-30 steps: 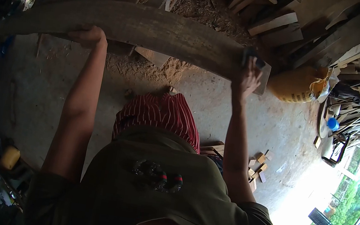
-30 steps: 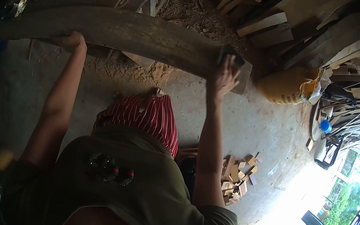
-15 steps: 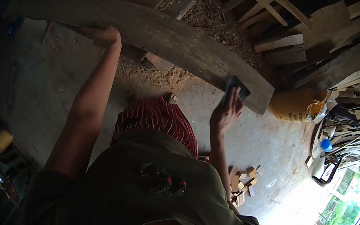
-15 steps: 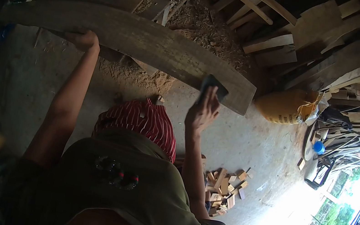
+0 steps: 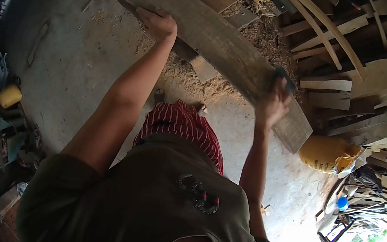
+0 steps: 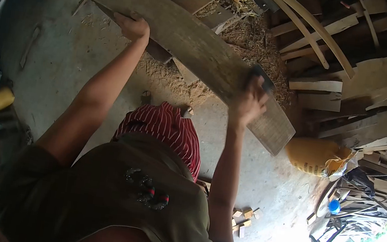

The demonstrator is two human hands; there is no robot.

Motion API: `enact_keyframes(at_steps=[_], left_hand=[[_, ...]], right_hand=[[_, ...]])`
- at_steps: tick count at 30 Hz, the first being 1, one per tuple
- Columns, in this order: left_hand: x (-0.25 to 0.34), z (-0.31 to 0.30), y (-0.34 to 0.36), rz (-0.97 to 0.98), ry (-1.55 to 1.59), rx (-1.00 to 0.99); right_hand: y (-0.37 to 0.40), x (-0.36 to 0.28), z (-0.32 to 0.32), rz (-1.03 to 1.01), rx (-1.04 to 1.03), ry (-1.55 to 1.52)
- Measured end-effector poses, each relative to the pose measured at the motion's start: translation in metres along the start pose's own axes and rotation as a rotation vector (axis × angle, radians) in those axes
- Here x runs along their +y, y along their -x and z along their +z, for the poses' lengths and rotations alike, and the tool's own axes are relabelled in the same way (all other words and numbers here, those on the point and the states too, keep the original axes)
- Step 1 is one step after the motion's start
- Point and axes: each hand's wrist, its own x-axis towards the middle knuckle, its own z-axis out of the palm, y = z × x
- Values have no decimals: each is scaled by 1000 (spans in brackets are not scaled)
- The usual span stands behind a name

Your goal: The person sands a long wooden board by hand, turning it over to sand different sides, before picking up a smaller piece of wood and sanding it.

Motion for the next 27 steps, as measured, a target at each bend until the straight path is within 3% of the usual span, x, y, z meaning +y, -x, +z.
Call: enact_keyframes(at_steps=[4, 6, 9, 10, 12, 16, 18, 23, 27], left_hand=[[-5, 6, -1, 41, 15, 74], [-2, 5, 0, 30, 5, 72], [-8, 14, -1, 73, -52, 142], [-8, 14, -1, 92, -40, 152], [-5, 10, 2, 68, 0, 150], [-3, 12, 2, 66, -9, 213], [-3, 11, 3, 53, -14, 162], [-3, 11, 4, 68, 96, 166], [-6, 4, 6, 95, 219, 120]], right_hand=[[-11, 7, -18, -263, -101, -128], [0, 51, -27, -138, -69, -184], [23, 134, 10, -6, 22, -54], [18, 93, -17, 157, -99, 65], [5, 64, 5, -6, -35, -63], [-50, -78, -1, -336, -60, -182], [-76, -111, 8, -440, -87, -259], [-91, -92, 7, -725, -118, -377], [-80, -63, 19, -708, -2, -611]])
